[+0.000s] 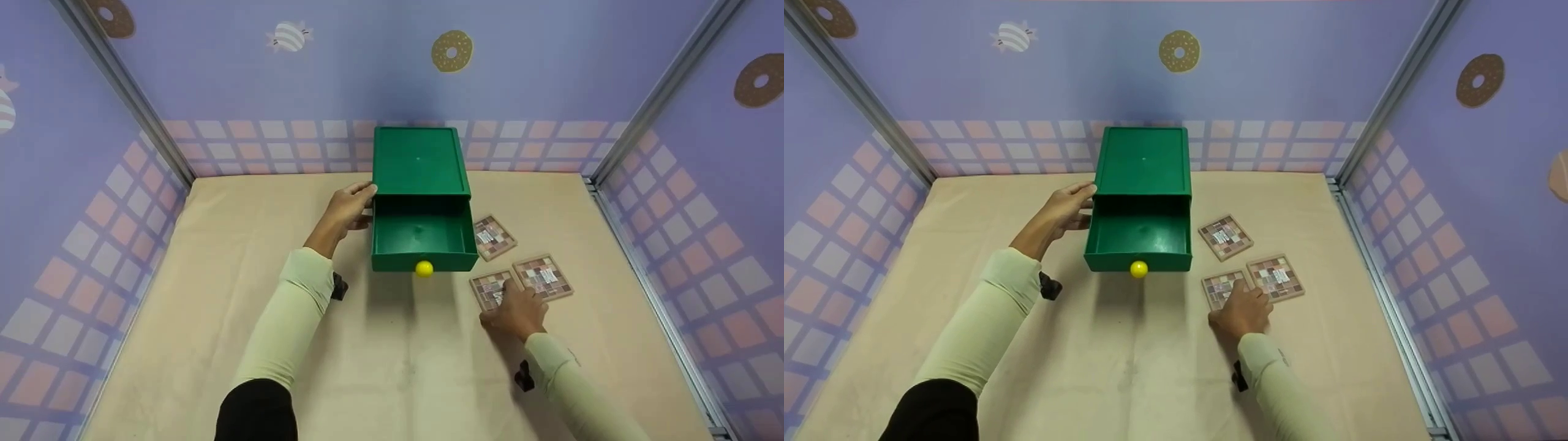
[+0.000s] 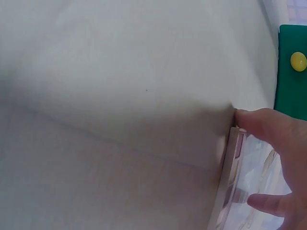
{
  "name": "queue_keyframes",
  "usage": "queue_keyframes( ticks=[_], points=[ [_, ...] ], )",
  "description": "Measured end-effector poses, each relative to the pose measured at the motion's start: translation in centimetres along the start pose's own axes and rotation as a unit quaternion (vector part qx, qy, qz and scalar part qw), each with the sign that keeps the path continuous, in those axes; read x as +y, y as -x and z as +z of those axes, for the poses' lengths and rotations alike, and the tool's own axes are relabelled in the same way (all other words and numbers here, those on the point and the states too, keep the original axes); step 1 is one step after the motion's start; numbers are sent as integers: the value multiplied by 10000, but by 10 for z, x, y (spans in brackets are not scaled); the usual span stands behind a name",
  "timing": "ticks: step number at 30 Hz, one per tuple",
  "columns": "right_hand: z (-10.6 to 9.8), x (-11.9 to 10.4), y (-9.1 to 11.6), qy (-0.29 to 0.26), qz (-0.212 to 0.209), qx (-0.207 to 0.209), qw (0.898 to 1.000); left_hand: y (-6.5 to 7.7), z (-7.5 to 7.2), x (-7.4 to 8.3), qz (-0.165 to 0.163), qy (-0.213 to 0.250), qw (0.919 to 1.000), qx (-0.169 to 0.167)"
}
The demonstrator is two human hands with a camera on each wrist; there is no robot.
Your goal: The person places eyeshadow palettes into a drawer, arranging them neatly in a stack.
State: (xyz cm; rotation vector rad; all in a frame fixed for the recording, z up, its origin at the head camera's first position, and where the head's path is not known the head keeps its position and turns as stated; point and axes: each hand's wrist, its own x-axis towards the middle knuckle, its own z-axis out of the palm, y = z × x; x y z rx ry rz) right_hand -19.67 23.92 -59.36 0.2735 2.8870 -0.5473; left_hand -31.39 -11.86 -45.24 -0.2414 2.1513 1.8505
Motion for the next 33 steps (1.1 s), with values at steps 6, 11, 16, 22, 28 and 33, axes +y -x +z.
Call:
queue_keyframes(
  ticks=[6,11,16,22,28,33],
  points=[
    [-3,-1,-1,-370,101,-237,9990,2,-1,1,28,-35,10000,2],
    [-12,-4,-4,-499,30,-288,9983,2,-2,1,16,29,10000,30],
    [-28,-6,-6,-642,-222,-119,9976,1,-2,1,-2,54,10000,12],
    [-67,-18,-13,-741,-648,199,9949,0,-3,1,-8,33,10000,37],
    [-108,-32,-20,-679,-821,473,9932,1,-2,2,19,42,10000,-53],
    [-137,-43,-25,-609,-1024,683,9905,1,-1,2,61,62,9999,-79]
  ],
)
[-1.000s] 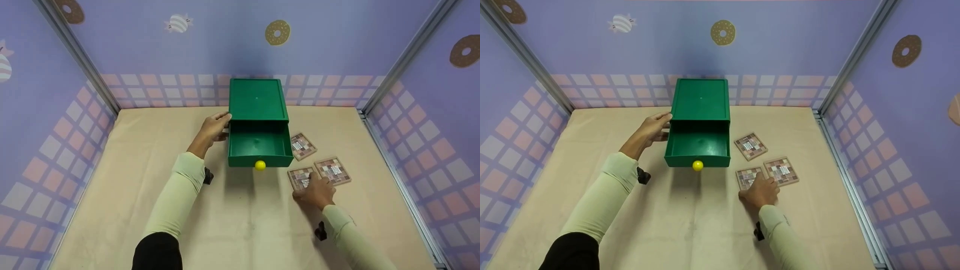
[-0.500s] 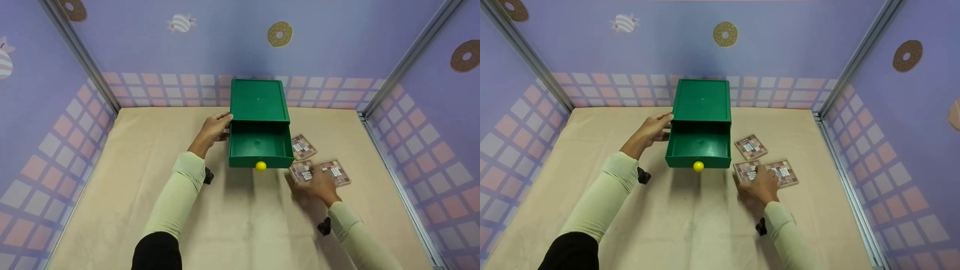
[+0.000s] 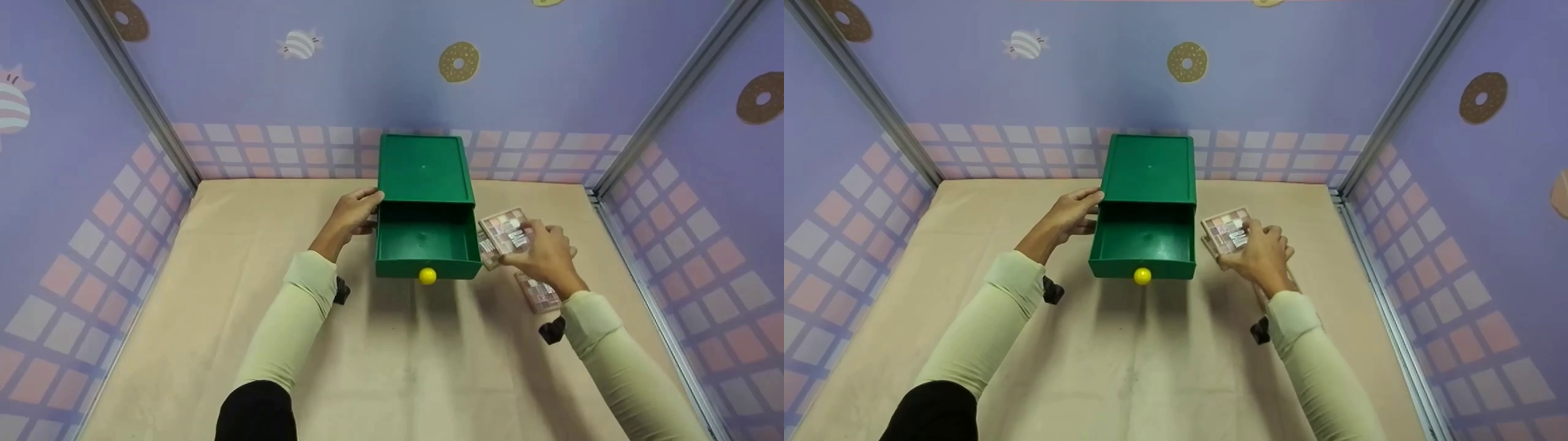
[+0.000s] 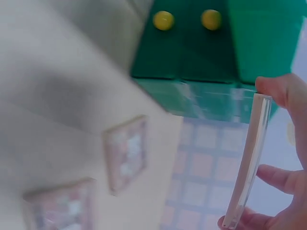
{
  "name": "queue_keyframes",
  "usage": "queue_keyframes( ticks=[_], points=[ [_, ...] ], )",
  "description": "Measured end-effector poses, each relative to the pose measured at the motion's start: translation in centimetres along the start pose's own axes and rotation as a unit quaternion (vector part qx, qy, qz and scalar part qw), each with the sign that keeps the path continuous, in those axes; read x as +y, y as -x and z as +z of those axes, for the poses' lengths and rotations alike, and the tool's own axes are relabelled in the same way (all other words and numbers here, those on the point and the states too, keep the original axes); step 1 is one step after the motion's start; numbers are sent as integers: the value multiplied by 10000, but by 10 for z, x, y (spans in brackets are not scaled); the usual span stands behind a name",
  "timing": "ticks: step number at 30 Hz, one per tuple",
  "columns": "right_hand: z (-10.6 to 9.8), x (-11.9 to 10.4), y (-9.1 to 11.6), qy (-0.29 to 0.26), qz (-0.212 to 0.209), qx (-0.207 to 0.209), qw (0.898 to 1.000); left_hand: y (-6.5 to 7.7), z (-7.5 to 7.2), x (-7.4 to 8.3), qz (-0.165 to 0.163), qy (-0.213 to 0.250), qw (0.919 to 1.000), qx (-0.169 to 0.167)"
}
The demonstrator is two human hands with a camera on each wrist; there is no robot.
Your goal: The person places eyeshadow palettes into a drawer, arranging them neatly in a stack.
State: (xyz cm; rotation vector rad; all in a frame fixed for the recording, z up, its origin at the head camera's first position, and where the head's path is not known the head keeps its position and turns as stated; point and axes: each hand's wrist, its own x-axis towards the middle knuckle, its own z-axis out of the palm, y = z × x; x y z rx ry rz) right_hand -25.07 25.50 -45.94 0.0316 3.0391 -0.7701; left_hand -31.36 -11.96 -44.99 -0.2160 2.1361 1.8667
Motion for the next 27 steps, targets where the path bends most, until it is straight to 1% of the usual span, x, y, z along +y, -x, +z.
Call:
queue_keyframes(
  ticks=[4,8,12,16,21,25,27],
  points=[
    [-13,-10,-8,-53,-205,53,9998,1,0,0,-4,18,10000,33],
    [-21,-20,-15,-186,-547,-16,9983,2,1,1,8,-12,10000,68],
    [-24,-31,-20,-255,-980,-222,9946,2,1,0,11,-61,9999,109],
    [-26,-40,-25,-299,-1387,-541,9884,3,2,-3,9,-108,9999,85],
    [-28,-57,-30,-166,-1998,-1039,9742,4,1,-4,26,-115,9999,75],
    [-32,-72,-35,11,-2467,-1502,9574,4,0,-2,74,-192,9998,71],
    [-34,-80,-38,115,-2632,-1706,9495,4,0,0,119,-246,9996,69]
  ],
)
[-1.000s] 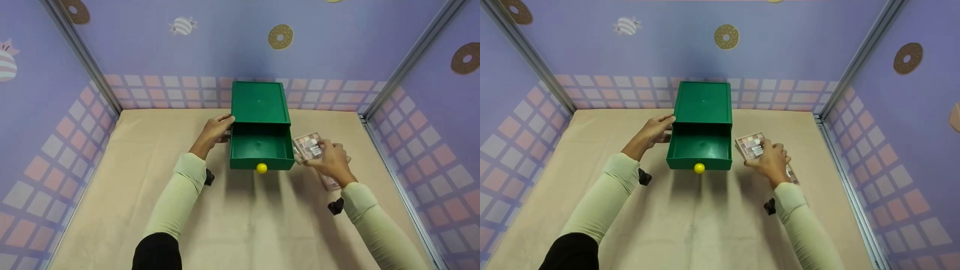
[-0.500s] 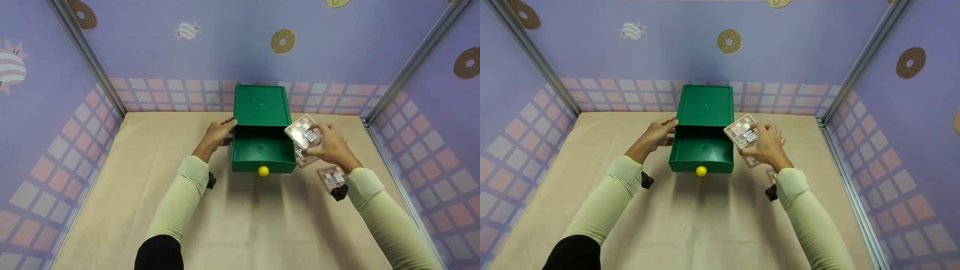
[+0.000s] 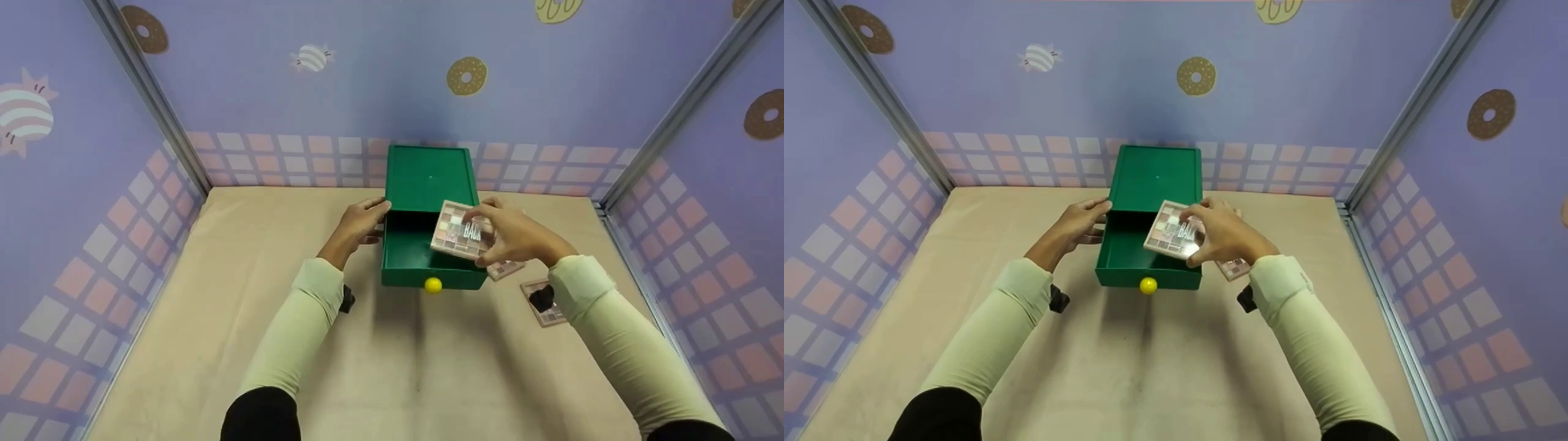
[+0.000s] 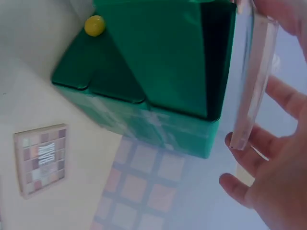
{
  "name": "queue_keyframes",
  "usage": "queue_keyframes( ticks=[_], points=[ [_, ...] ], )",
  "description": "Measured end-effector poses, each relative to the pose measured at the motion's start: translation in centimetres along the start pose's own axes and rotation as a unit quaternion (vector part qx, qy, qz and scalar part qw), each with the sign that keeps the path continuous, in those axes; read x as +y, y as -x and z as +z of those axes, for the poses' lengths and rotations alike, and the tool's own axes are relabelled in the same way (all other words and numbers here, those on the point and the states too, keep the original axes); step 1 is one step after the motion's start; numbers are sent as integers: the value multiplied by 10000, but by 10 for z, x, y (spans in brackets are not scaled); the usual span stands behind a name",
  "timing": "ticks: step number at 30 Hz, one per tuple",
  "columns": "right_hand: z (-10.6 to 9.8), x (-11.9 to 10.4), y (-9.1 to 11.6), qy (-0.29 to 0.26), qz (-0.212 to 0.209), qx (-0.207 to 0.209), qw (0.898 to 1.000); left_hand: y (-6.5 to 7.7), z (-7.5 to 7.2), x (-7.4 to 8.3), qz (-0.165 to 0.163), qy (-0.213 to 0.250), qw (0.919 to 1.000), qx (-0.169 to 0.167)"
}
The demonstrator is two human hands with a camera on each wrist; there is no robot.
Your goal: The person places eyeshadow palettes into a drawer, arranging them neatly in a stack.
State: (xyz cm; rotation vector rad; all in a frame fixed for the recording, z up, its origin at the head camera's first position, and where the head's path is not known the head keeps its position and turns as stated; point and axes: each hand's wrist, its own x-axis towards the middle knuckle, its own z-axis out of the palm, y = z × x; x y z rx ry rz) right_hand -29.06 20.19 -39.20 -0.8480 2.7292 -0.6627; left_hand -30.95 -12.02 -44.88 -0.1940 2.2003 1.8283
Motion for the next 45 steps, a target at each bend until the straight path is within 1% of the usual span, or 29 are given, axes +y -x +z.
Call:
queue_keyframes(
  ticks=[4,9,15,18,28,32,36,39,42,45],
  points=[
    [-2,-11,-9,79,-197,-415,9989,0,0,1,60,1,10000,4],
    [2,-23,-18,211,-242,-746,9967,0,1,1,37,43,10000,12],
    [7,-33,-25,490,-244,-824,9951,1,0,-1,37,86,10000,17],
    [9,-34,-26,613,-319,-828,9942,1,1,0,50,36,10000,-12],
    [12,-33,-26,750,-632,-957,9906,-1,-1,0,-27,15,10000,-20],
    [13,-31,-24,712,-668,-1029,9899,-2,-2,0,-5,71,10000,-43],
    [11,-29,-23,650,-665,-994,9907,-3,-2,1,30,120,9999,-20],
    [7,-27,-22,536,-582,-879,9930,-3,-2,1,27,157,9999,0],
    [4,-22,-21,365,-447,-626,9964,-3,-1,0,12,195,9998,-13],
    [3,-13,-20,242,-297,-244,9990,-2,-1,0,-2,222,9998,-27]
  ],
)
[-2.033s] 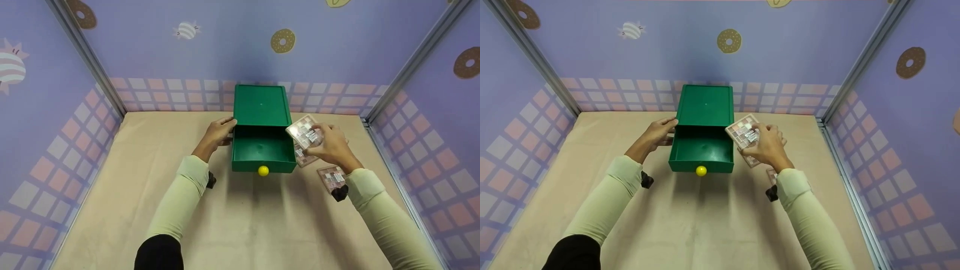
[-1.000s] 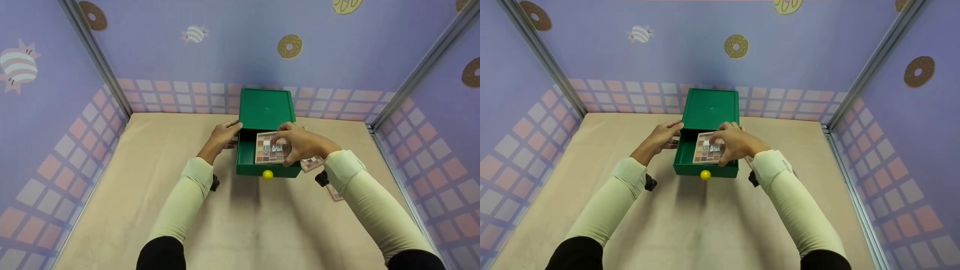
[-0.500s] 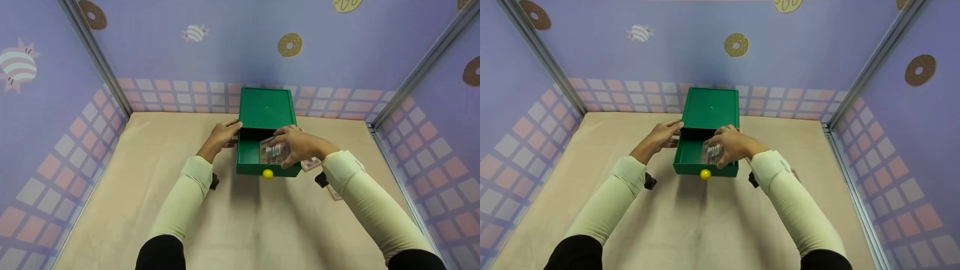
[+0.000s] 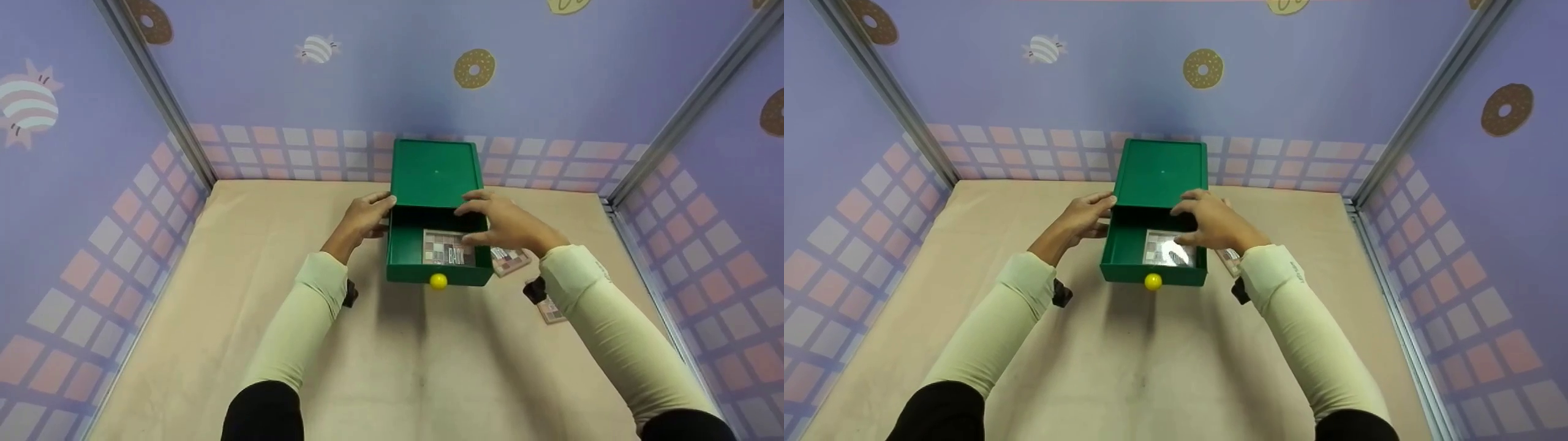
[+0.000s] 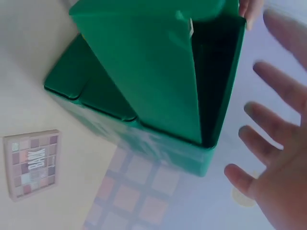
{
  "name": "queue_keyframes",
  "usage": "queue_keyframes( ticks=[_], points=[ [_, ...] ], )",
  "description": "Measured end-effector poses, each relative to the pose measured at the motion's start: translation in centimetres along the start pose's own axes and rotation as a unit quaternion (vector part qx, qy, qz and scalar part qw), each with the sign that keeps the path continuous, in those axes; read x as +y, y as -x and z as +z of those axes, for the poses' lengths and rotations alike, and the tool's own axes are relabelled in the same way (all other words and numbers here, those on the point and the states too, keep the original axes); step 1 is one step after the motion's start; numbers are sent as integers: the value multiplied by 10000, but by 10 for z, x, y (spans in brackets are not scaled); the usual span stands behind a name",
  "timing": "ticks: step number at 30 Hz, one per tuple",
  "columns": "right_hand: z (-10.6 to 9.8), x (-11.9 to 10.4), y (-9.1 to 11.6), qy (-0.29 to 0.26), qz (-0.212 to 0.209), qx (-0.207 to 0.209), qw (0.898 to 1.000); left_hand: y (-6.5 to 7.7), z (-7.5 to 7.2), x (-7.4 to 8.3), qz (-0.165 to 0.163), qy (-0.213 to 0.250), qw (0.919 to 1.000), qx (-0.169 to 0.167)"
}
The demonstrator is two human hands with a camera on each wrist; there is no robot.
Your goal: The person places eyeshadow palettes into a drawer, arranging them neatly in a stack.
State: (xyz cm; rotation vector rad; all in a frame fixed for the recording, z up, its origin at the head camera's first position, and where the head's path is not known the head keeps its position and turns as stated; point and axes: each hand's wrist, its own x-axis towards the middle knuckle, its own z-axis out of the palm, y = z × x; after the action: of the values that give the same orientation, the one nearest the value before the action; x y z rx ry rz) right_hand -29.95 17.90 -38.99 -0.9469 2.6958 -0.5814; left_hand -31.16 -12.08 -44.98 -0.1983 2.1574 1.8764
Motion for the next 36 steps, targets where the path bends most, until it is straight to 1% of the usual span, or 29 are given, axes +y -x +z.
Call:
queue_keyframes(
  ticks=[4,7,9,12,15,18,21,23,28,31,36],
  points=[
    [2,15,1,-142,249,602,9978,-1,-1,0,17,10,10000,-6],
    [7,27,2,-251,524,1090,9923,-1,-2,0,20,-47,10000,7],
    [11,35,3,-334,793,1419,9861,-1,-2,1,14,-88,10000,22],
    [16,47,4,-457,1251,1866,9734,-1,-2,1,-18,-67,10000,27],
    [23,62,5,-555,1637,2138,9615,0,-1,1,-27,-51,10000,21],
    [33,78,7,-684,2027,2138,9532,0,0,0,-12,-85,10000,33],
    [47,90,7,-801,2394,1945,9479,0,1,-1,10,-107,9999,43],
    [57,96,7,-851,2557,1805,9459,0,2,-2,13,-93,9999,48],
    [78,106,3,-827,2748,1570,9450,-1,1,-3,37,-79,10000,30],
    [87,110,-2,-793,2848,1559,9425,-1,0,-2,108,-81,9999,28],
    [107,125,-6,-555,3048,1494,9390,-1,1,-4,178,-78,9998,39]
  ],
)
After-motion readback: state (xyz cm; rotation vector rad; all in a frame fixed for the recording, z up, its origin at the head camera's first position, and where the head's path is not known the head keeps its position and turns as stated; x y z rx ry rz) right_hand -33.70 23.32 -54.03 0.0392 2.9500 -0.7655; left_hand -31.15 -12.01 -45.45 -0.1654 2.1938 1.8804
